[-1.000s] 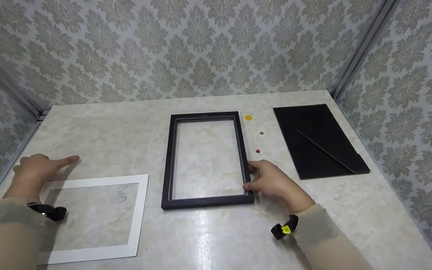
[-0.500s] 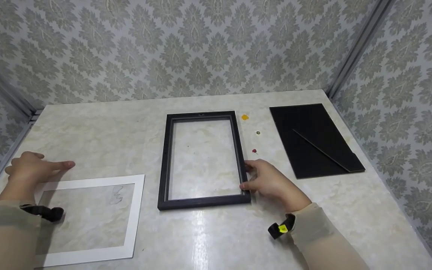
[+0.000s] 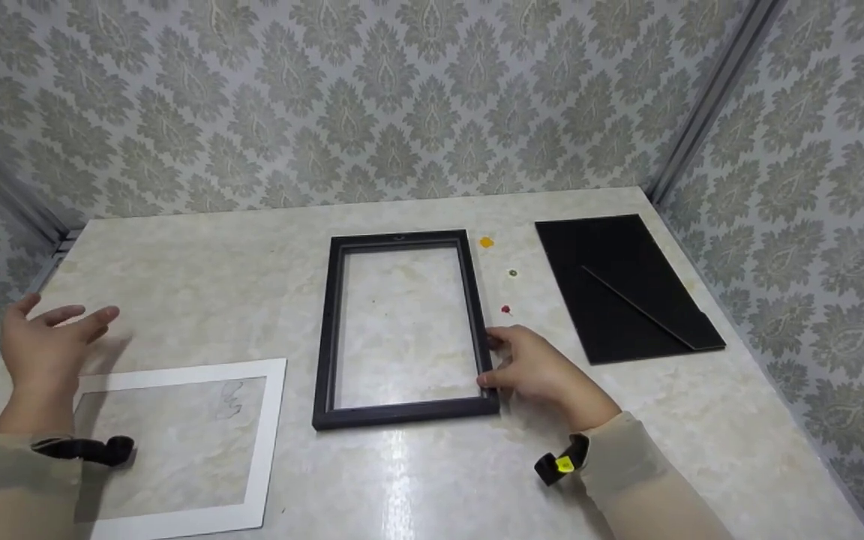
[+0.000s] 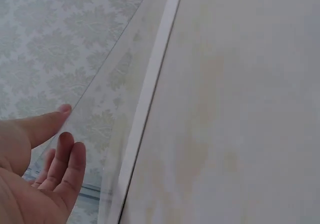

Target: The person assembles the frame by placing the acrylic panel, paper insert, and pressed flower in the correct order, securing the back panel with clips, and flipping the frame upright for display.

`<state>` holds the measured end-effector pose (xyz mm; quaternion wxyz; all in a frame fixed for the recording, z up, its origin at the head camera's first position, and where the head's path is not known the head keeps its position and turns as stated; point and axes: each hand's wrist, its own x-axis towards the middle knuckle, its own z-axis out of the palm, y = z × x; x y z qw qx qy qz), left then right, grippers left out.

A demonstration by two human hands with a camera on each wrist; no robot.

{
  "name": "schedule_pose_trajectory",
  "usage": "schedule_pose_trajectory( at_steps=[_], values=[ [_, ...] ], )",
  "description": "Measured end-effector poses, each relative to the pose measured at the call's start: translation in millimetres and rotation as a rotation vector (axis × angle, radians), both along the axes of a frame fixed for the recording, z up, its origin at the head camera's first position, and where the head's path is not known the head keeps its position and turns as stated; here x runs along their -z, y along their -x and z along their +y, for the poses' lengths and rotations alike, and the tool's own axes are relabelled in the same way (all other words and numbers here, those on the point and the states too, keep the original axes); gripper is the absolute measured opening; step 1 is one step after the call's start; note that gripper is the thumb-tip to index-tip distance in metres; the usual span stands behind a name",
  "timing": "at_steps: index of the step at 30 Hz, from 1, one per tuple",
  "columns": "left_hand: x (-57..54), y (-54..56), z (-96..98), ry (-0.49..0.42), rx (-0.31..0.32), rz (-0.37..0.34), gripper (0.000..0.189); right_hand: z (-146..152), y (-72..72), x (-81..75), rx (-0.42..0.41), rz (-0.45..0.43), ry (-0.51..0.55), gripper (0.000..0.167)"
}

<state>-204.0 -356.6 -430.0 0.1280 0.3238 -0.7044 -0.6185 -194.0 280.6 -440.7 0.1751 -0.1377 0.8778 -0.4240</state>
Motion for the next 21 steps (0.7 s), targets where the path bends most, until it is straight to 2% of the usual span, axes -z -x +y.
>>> schedule_pose_trajectory(
  at_steps=[2, 4, 6, 9, 13, 17, 21],
  values=[
    [-2.1, -1.5, 3.9, -0.223, -0.087, 0.128, 0.098, -1, -0.3, 0.7, 0.002, -0.018, 0.022, 0.088],
    [-4.1, -2.1, 8.6, -0.417, -0.138, 0.233, 0.083, -1, -0.3, 0.7, 0.004, -0.037, 0.049, 0.087],
    [-6.0, -2.2, 14.2, -0.519, -0.154, 0.271, 0.076, -1, 0.5, 0.5, 0.011, -0.052, 0.068, 0.086],
    [-7.8, -1.3, 24.9, -0.569, -0.155, 0.264, 0.077, -1, 1.2, -0.1, 0.028, -0.066, 0.073, 0.087],
    [-9.0, 0.0, 39.7, -0.582, -0.142, 0.236, 0.086, 0, -0.1, -0.5, 0.056, -0.068, 0.058, 0.089],
    [-9.5, -2.8, 49.0, -0.578, -0.079, 0.219, 0.101, -1, -2.2, -0.9, 0.066, -0.052, 0.031, 0.089],
    [-9.3, -5.2, 53.1, -0.563, -0.016, 0.255, 0.111, -2, -1.7, -2.7, 0.068, -0.034, -0.005, 0.088]
  ],
)
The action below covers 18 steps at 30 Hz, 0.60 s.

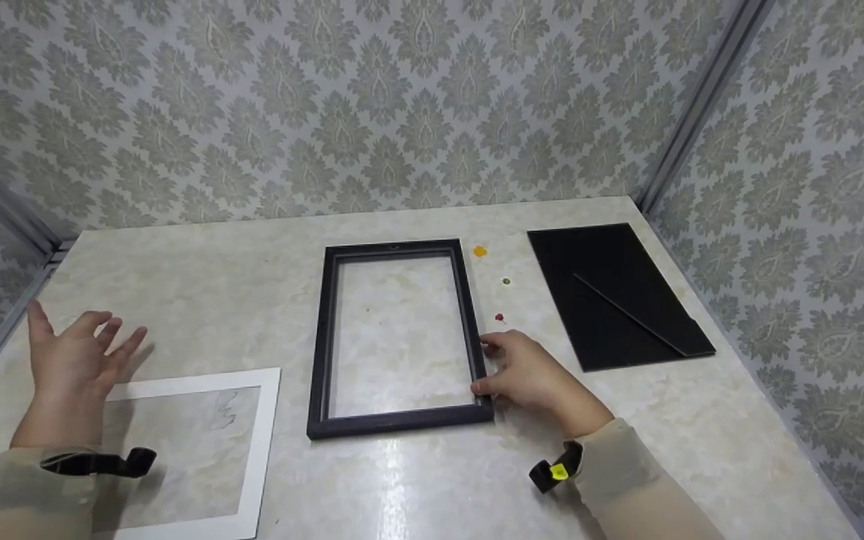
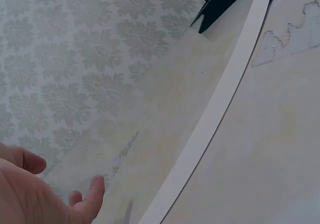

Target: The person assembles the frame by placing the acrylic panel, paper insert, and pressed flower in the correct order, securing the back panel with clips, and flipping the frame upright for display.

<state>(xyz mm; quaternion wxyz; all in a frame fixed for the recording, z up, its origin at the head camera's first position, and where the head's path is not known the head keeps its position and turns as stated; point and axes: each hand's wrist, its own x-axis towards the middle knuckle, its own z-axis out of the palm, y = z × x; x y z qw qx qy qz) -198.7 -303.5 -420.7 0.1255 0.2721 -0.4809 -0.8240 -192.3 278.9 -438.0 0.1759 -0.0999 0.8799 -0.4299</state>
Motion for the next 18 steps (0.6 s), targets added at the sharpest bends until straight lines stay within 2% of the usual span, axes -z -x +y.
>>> schedule_pose_trajectory(
  at_steps=[3, 7, 13, 16, 18],
  values=[
    [1.3, 1.2, 4.7, -0.012, 0.019, 0.03, 0.112, 3.5, -0.4, -0.9, 0.009, 0.001, -0.014, 0.088],
    [1.5, 4.1, 10.1, -0.003, 0.013, 0.058, 0.106, 8.1, -0.5, -2.4, 0.022, 0.015, -0.028, 0.088],
    [-2.5, 4.0, 8.2, -0.042, -0.061, 0.151, 0.099, 6.5, -0.1, -1.6, 0.016, 0.039, -0.038, 0.09],
    [-5.3, 2.5, 4.9, -0.087, -0.109, 0.176, 0.098, 4.5, 1.5, -0.6, 0.0, 0.042, -0.039, 0.091],
    [-6.4, 3.1, 5.7, -0.111, -0.118, 0.184, 0.098, 6.0, 1.6, -1.2, 0.001, 0.058, -0.058, 0.091]
  ],
)
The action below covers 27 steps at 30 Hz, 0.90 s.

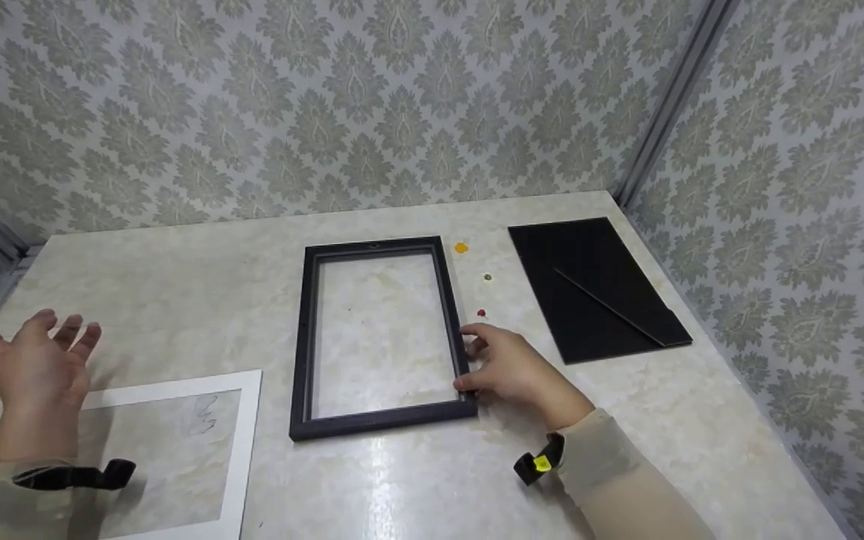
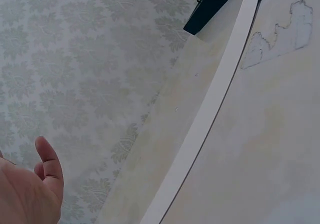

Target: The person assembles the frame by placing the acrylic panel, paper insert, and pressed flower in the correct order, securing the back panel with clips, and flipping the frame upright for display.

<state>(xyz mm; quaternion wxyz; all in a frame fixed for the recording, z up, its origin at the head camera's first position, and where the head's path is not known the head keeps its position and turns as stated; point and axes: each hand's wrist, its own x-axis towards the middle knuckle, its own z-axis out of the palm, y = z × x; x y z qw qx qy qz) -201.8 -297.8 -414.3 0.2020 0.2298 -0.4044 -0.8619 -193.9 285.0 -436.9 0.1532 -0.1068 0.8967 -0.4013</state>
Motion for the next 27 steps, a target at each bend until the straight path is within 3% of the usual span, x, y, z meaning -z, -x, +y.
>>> schedule_pose_trajectory(
  at_steps=[8, 17, 27],
  values=[
    [-6.4, -3.5, 6.0, -0.026, -0.015, 0.063, 0.098, 5, -1.4, -3.6, -0.018, 0.017, -0.028, 0.091],
    [-15.9, -4.6, 26.1, -0.011, 0.019, 0.141, 0.091, 4, -1.5, -7.4, -0.014, -0.009, -0.019, 0.094],
    [-28.9, -7.8, 56.1, 0.113, 0.066, 0.152, 0.091, -2, -2.6, -1.8, -0.022, -0.04, 0.036, 0.094]
  ],
)
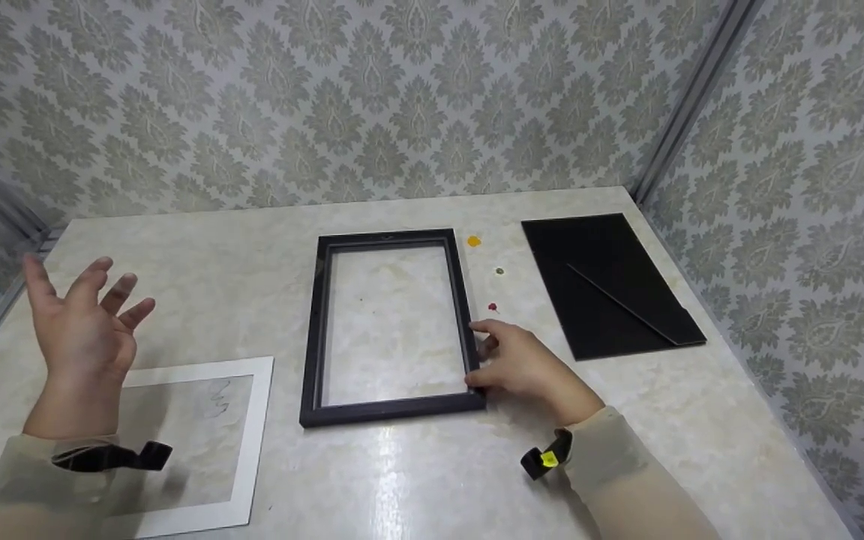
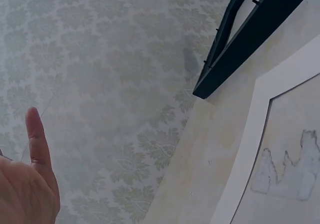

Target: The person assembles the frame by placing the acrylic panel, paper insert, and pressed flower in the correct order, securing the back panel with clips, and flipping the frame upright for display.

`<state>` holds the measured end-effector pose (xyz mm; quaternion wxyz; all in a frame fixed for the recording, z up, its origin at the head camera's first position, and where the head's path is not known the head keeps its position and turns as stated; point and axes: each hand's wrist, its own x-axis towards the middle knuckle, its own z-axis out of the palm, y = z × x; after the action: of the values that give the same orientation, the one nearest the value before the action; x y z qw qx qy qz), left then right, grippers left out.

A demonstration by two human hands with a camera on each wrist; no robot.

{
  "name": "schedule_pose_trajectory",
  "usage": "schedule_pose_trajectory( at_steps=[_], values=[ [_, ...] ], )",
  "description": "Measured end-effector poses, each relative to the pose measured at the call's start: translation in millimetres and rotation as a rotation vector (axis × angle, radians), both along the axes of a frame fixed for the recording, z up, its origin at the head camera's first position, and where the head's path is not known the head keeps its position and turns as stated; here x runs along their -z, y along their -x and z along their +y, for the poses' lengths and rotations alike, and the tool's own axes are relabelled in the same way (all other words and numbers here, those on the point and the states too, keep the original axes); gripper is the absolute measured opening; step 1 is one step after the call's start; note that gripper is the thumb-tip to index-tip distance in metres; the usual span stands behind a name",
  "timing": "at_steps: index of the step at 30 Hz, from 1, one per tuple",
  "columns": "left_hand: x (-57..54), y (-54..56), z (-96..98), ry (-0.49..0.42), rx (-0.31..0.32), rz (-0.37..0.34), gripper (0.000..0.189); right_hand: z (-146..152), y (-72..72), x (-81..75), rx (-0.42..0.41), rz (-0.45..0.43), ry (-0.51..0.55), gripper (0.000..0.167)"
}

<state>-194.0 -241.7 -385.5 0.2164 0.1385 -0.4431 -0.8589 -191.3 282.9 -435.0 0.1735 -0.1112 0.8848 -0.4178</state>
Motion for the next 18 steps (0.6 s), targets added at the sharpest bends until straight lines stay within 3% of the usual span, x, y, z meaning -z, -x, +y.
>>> schedule_pose_trajectory(
  at_steps=[8, 13, 18],
  values=[
    [-2.6, -2.9, 17.8, 0.038, 0.041, 0.023, 0.081, 0, 1.9, -0.2, 0.013, 0.004, -0.017, 0.094],
    [0.5, -3.1, 25.1, 0.005, 0.076, -0.025, 0.065, 1, 0.6, 1.5, 0.01, -0.005, -0.011, 0.094],
    [5.5, -0.4, 31.6, 0.032, 0.122, -0.07, 0.06, -1, 0.4, 1.6, 0.009, -0.008, -0.006, 0.094]
  ],
)
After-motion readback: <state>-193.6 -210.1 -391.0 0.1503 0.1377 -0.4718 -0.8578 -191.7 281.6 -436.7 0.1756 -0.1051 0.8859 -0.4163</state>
